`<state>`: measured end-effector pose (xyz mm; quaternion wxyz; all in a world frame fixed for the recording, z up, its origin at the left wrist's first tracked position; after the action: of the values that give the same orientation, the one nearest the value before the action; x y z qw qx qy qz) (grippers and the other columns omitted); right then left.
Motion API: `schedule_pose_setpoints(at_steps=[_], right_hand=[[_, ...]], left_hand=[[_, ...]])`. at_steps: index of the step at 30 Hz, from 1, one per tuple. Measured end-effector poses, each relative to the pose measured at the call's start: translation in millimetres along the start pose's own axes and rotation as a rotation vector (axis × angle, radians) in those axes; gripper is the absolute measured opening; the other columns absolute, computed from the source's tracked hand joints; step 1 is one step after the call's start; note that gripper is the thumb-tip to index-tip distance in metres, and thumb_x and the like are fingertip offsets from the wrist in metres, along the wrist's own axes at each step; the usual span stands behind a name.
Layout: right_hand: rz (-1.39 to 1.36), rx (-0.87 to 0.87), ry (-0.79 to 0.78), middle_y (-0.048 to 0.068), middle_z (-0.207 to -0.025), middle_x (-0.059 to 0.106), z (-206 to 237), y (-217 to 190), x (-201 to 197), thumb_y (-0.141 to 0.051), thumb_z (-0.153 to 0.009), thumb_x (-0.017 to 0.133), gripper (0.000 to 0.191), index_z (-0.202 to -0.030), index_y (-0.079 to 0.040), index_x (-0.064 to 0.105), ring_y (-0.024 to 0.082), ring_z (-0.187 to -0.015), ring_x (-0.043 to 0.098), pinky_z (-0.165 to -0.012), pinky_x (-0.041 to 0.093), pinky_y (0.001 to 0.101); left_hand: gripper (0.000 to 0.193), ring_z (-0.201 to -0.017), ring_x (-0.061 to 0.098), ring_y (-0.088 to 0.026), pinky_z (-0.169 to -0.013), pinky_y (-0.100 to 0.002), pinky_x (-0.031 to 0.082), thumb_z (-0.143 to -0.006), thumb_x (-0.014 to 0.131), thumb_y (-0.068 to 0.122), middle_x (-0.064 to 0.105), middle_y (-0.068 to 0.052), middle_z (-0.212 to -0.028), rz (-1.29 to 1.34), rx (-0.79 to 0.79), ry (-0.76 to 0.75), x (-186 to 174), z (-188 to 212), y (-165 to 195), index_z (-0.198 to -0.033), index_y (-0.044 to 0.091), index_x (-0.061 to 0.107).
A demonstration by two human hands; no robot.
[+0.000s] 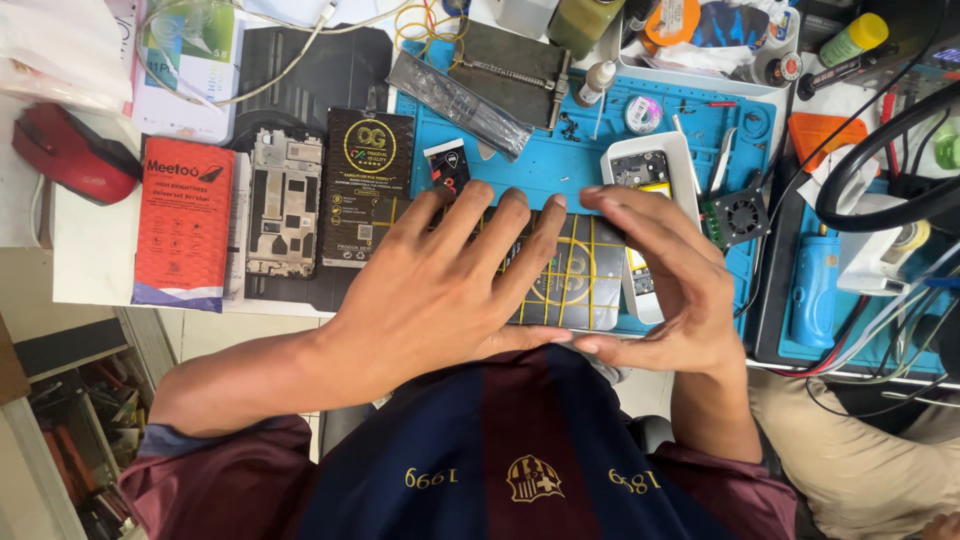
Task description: The person works on a disassembled smartphone at a repair bench, handling the exposed midframe and battery, then fits a replacement back cover onto the phone and wraps rubber bands around the device to hold the cover in place, pressing and adjusting the assembly.
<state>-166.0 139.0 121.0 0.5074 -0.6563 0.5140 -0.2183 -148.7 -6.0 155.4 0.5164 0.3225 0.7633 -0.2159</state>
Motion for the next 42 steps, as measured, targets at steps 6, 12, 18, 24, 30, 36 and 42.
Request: schedule_pose_setpoints(at_steps=[6,12,18,24,30,36,42], right_hand=[[0.220,-0.076,0.016,0.020,-0.128,0.069,-0.7,-3.6,-4.9,-0.024,-0.061,0.099,0.089,-0.135,0.005,0.060,0.032,-0.115,0.068,-0.103,0.054,0.0424],[0.119,0.021,0.097,0.020,-0.127,0.067,9.0,5.2,-12.8,-0.021,-0.061,0.101,0.092,-0.137,0.006,0.059,0.028,-0.116,0.067,-0.098,0.061,0.0388],[0.115,0.014,0.131,0.019,-0.132,0.062,16.8,8.6,-17.3,-0.020,-0.064,0.100,0.092,-0.140,0.007,0.057,0.025,-0.118,0.067,-0.096,0.065,0.0381],[0.064,-0.026,0.163,0.018,-0.129,0.062,21.7,9.0,-19.5,-0.026,-0.065,0.098,0.089,-0.138,0.007,0.058,0.023,-0.116,0.066,-0.097,0.064,0.0360],[0.085,-0.067,0.232,0.018,-0.129,0.063,27.8,4.9,-23.5,-0.027,-0.066,0.099,0.079,-0.128,0.008,0.065,0.024,-0.117,0.066,-0.101,0.059,0.0349],[0.069,-0.052,0.277,0.017,-0.123,0.064,31.5,7.8,-24.6,-0.030,-0.064,0.100,0.077,-0.124,0.007,0.068,0.023,-0.115,0.067,-0.100,0.060,0.0338],[0.038,-0.059,0.291,0.016,-0.124,0.063,32.2,9.1,-26.5,-0.031,-0.064,0.100,0.078,-0.124,0.006,0.067,0.022,-0.116,0.066,-0.101,0.060,0.0342]], left_hand=[[0.085,-0.108,0.054,-0.028,-0.082,-0.041,0.050,-0.093,0.057,0.074,0.059,-0.012,-0.120,0.020,0.015,0.001,-0.8,-0.7,4.0,-0.136,0.001,0.061],[0.086,-0.107,0.054,-0.028,-0.083,-0.041,0.050,-0.093,0.057,0.075,0.059,-0.013,-0.121,0.043,0.016,-0.014,4.3,-0.6,6.2,-0.136,0.001,0.061],[0.084,-0.109,0.055,-0.031,-0.082,-0.042,0.051,-0.097,0.057,0.075,0.058,-0.014,-0.121,0.061,0.006,-0.027,8.4,-0.1,8.2,-0.143,0.004,0.058],[0.086,-0.111,0.055,-0.034,-0.087,-0.049,0.051,-0.092,0.058,0.075,0.056,-0.015,-0.120,0.251,0.014,-0.050,18.4,-4.6,8.6,-0.154,0.017,0.048],[0.083,-0.112,0.054,-0.035,-0.084,-0.048,0.051,-0.094,0.061,0.071,0.055,-0.015,-0.118,0.280,0.012,-0.038,21.3,-8.3,7.4,-0.154,0.016,0.050],[0.084,-0.109,0.054,-0.033,-0.082,-0.048,0.051,-0.093,0.061,0.074,0.054,-0.013,-0.116,0.297,-0.017,-0.028,21.8,-11.0,7.9,-0.151,0.015,0.051],[0.082,-0.108,0.054,-0.033,-0.080,-0.048,0.051,-0.091,0.062,0.073,0.055,-0.012,-0.114,0.259,-0.006,-0.017,20.3,-10.7,9.3,-0.150,0.017,0.054]])
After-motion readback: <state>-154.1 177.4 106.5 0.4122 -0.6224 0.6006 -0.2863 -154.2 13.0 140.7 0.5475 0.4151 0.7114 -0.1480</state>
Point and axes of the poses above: each hand's wrist, its own z-axis away from the middle knuckle, its own x-axis out of the palm, y = z × x, the point moved 10 cm from there along -z, towards the middle knuckle
